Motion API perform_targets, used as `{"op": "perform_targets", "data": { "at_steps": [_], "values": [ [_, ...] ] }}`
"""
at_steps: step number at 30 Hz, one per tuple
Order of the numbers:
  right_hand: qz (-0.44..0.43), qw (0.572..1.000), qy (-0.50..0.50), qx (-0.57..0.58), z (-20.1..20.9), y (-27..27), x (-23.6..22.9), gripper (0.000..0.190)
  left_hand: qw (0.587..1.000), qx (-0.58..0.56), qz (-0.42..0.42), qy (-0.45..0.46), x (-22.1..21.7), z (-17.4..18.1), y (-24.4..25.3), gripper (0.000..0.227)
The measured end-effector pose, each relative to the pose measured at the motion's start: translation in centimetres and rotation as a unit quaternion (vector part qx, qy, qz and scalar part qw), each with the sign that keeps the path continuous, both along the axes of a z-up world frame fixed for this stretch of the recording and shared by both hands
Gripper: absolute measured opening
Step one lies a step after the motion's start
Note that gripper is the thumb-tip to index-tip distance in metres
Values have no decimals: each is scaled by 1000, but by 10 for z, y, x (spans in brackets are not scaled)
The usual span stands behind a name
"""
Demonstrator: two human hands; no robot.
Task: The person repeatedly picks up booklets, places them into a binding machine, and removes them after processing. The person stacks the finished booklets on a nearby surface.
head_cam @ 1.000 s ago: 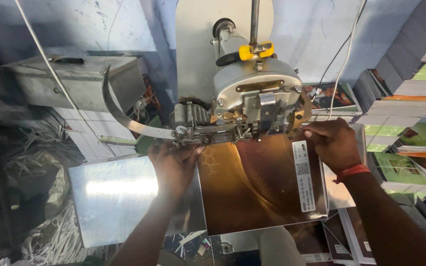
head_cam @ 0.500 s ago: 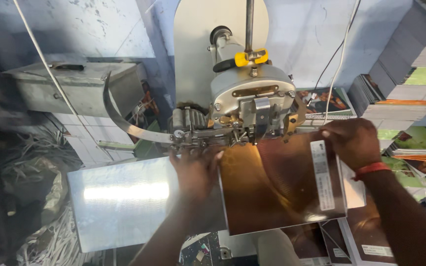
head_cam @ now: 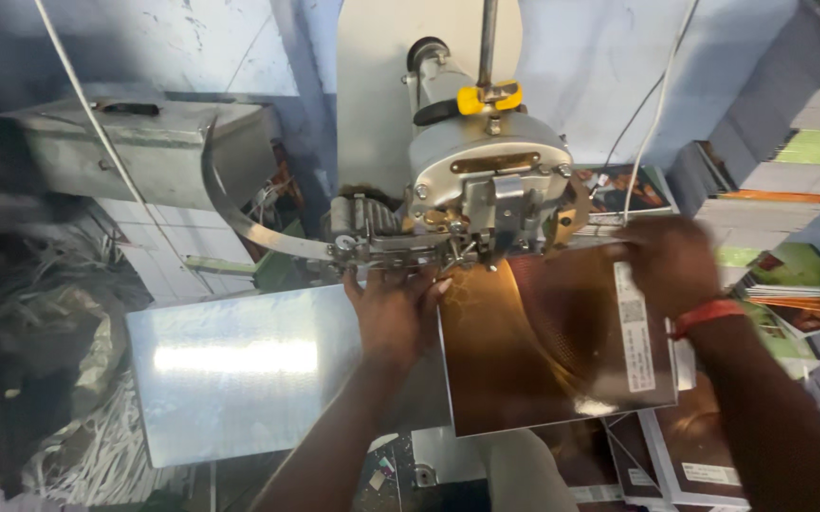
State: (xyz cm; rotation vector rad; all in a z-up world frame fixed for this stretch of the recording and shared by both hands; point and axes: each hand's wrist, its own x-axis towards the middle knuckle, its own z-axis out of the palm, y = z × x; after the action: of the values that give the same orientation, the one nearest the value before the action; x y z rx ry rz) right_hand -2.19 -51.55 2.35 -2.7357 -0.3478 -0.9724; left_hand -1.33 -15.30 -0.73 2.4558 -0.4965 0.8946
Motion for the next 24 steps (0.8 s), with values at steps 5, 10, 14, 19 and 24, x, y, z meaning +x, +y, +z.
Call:
{"op": "perform_targets", "data": {
  "at_steps": [5,10,14,19,24],
  "values": [
    [121,983,38,-133,-4,32,9,79,998,50,-6,23,-8,9,3,40],
    [-31,982,122,-138,16,24,-7,53,993,117,-26,-7,-21,13,12,59],
    [4,995,59,-83,33,-15,-37,12,990,137,1,14,-19,10,5,56],
    [-160,977,-45,-138,52,-73,-82,15,988,155,17,15,-14,3,2,56],
    [-283,958,-47,21,47,-153,-133,38,975,218,49,2,-5,-6,-1,60]
  ]
}}
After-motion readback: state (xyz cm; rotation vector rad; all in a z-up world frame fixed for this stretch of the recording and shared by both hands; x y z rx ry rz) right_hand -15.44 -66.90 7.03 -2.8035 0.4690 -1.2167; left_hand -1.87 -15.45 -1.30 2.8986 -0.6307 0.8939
